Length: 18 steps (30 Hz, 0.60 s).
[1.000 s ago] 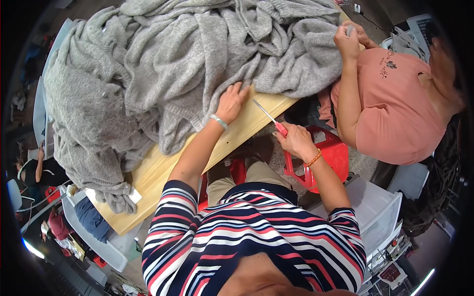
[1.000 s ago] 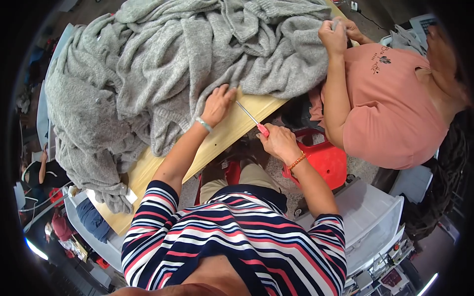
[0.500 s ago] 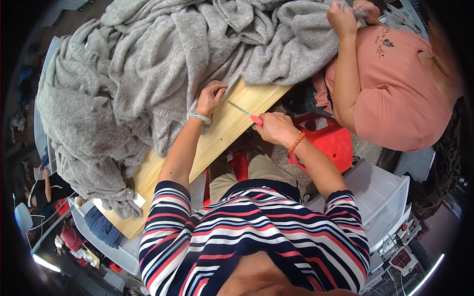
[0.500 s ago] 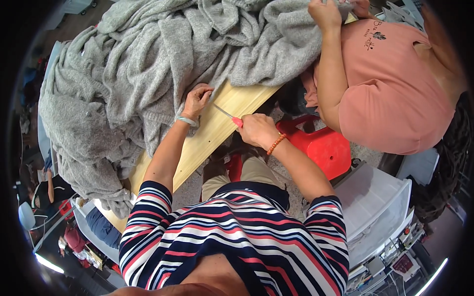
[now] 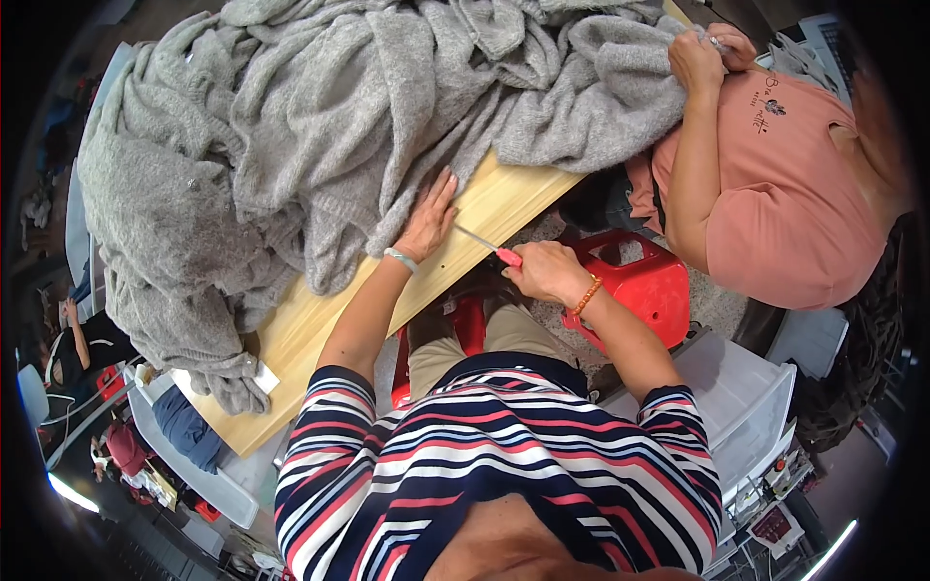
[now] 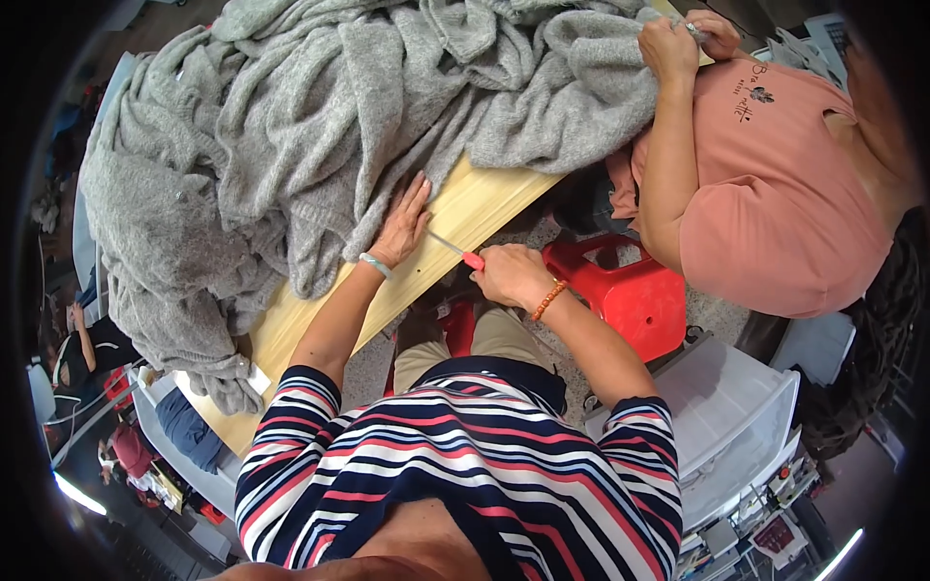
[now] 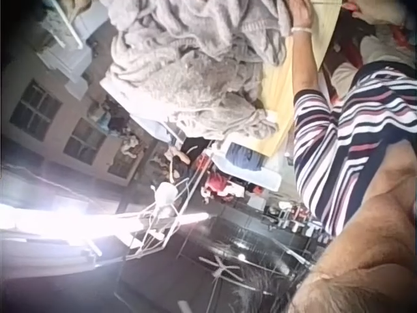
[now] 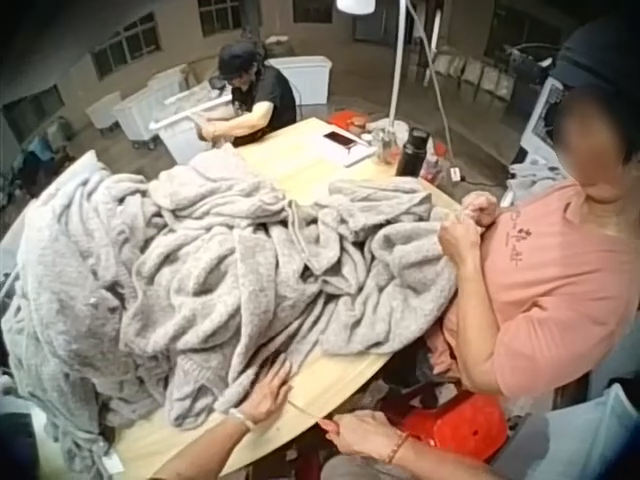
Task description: Trim loose threads and inspect knitted sweaters at a garment factory workbench.
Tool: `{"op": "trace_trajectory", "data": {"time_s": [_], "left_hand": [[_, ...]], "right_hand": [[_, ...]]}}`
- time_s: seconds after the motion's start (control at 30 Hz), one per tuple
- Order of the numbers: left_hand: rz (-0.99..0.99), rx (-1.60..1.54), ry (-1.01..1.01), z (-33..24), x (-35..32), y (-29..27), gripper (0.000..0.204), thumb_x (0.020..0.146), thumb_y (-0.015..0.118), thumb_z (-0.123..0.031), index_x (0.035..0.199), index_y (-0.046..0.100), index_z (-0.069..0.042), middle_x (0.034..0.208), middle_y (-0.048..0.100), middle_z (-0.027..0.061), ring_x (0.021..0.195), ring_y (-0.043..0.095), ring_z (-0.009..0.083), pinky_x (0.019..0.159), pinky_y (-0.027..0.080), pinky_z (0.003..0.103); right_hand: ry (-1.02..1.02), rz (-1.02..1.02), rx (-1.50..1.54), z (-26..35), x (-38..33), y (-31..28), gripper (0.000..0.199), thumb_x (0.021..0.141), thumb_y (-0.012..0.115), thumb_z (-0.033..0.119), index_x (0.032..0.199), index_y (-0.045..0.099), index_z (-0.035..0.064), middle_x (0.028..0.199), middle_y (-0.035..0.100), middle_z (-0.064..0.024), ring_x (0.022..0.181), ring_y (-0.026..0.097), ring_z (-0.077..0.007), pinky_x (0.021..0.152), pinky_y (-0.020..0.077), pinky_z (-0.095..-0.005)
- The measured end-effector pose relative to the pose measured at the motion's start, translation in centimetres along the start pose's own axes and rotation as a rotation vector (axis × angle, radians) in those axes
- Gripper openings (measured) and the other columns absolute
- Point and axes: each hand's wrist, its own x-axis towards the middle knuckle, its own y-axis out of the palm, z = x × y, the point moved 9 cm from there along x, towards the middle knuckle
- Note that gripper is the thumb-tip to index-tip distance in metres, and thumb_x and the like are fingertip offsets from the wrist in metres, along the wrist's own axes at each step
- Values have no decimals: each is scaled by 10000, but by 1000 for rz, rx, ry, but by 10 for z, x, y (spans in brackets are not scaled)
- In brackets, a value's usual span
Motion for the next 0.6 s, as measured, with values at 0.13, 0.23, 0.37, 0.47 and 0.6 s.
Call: {"op": "trace_trajectory", "data": {"time_s": [0.13,0.23,0.37,0.47,0.6], "left_hand": [[-41,12,14,-6,-9,-2,589,900,530,-72,1445,307,-73,1497,285,182,1375,273,385,1138,229,428],[-16,-162,34,-6,-13,-2,620,863,429,63,1452,285,-67,1466,346,189,1383,274,369,1136,249,388],[-72,-187,-8,-6,-19,-2,679,827,385,102,1469,208,-34,1465,347,194,1392,268,335,1134,252,378],[-68,-372,-46,-11,-18,-7,695,821,379,106,1474,189,-33,1459,354,198,1382,291,341,1124,265,378],[-99,-363,-44,-12,-23,-12,712,810,408,104,1474,191,-35,1429,393,198,1353,341,351,1111,286,382]], "right_hand": [[63,-64,-41,-6,1,-9,295,842,610,327,933,640,47,899,665,-212,906,631,-394,796,502,-478],[57,-34,-65,-3,0,-5,289,843,609,322,939,640,51,902,663,-216,906,631,-393,800,501,-479],[71,-38,-78,1,-4,-5,300,842,611,331,949,636,53,905,662,-217,905,630,-393,811,498,-478],[1,67,-107,14,-8,10,296,850,586,313,931,670,41,946,665,-221,930,635,-383,823,505,-464],[76,-75,-46,8,-9,-7,297,849,586,322,938,641,44,909,666,-219,909,636,-392,801,509,-481]]}}
